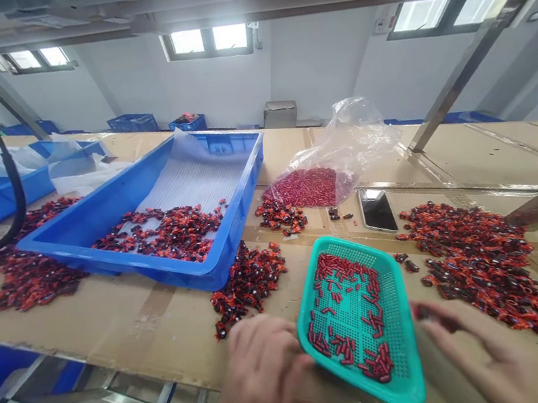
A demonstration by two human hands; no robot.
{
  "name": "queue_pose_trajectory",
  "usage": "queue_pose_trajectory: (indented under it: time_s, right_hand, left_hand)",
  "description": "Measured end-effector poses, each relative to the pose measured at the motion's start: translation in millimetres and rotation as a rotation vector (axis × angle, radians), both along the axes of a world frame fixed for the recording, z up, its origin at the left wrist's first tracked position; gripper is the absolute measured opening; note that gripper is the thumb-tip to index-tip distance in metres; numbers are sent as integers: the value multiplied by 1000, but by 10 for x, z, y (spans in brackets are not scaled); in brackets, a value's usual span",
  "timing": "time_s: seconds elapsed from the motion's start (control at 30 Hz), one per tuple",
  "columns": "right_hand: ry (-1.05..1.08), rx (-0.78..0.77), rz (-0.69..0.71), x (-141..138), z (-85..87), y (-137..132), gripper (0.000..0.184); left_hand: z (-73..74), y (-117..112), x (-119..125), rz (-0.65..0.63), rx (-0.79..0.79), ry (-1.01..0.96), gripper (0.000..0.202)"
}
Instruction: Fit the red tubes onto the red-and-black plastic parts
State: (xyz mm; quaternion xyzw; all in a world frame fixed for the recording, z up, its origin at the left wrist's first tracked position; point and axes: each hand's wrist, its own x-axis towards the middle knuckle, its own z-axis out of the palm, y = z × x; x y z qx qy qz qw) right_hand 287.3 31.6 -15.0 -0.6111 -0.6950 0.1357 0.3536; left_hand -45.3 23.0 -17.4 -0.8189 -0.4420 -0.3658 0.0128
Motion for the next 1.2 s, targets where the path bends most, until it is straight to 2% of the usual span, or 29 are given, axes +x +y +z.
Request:
queue_pose_trajectory:
  time_s: [0.03, 0.1, 0.17, 0.23, 0.3, 0.37, 0.47, 0.53, 0.6, 0.77, 0.97, 1.13, 1.17, 1.2]
  right_hand:
    - [-104, 20, -111, 206, -62, 100, 42]
    - [-295, 37, -281, 564, -186, 284, 59]
    - [-398, 26, -344, 794, -267, 420, 66]
    - [-435, 35, -372, 856, -277, 491, 68]
    - [-448, 66, -370, 751, -212, 489, 63]
    - [-449, 77, -280, 502, -90, 422, 49]
    - [-443, 6, 31, -14, 133, 267, 25]
    - [-508, -144, 325, -338, 258, 199, 16]
    - [-615, -281, 482, -570, 337, 192, 9]
    - [-768, -361, 512, -749, 348, 298, 4]
    - [-765, -335, 502, -761, 202, 336, 6]
    - [-630, -193, 521, -587, -83, 295, 19]
    - [-578, -139, 558, -546, -145, 310, 20]
    - [-432, -17, 525, -521, -200, 346, 18]
  left_hand:
    - [-24, 60, -100, 78, 5, 105, 10]
    - [-115, 156, -289, 145, 12, 194, 17]
    - [-239, 231, -427, 132, 34, 224, 23]
    - [-351, 292, -499, 86, 56, 249, 26]
    - [-417, 339, -516, 58, 77, 260, 27]
    - [-427, 368, -508, 47, 118, 263, 29]
    - [-373, 372, -500, 0, 124, 204, 32]
    - [-326, 353, -497, -50, 50, 100, 33]
    - [-282, 327, -473, -103, -31, -1, 32]
    - [-174, 283, -265, -165, -177, -191, 25]
    - [-128, 223, -20, -209, -280, -461, 16]
    - [-147, 42, 103, -297, -465, -685, 23]
    - [-164, 5, 143, -280, -478, -676, 20]
    - [-190, -25, 186, -262, -483, -666, 15]
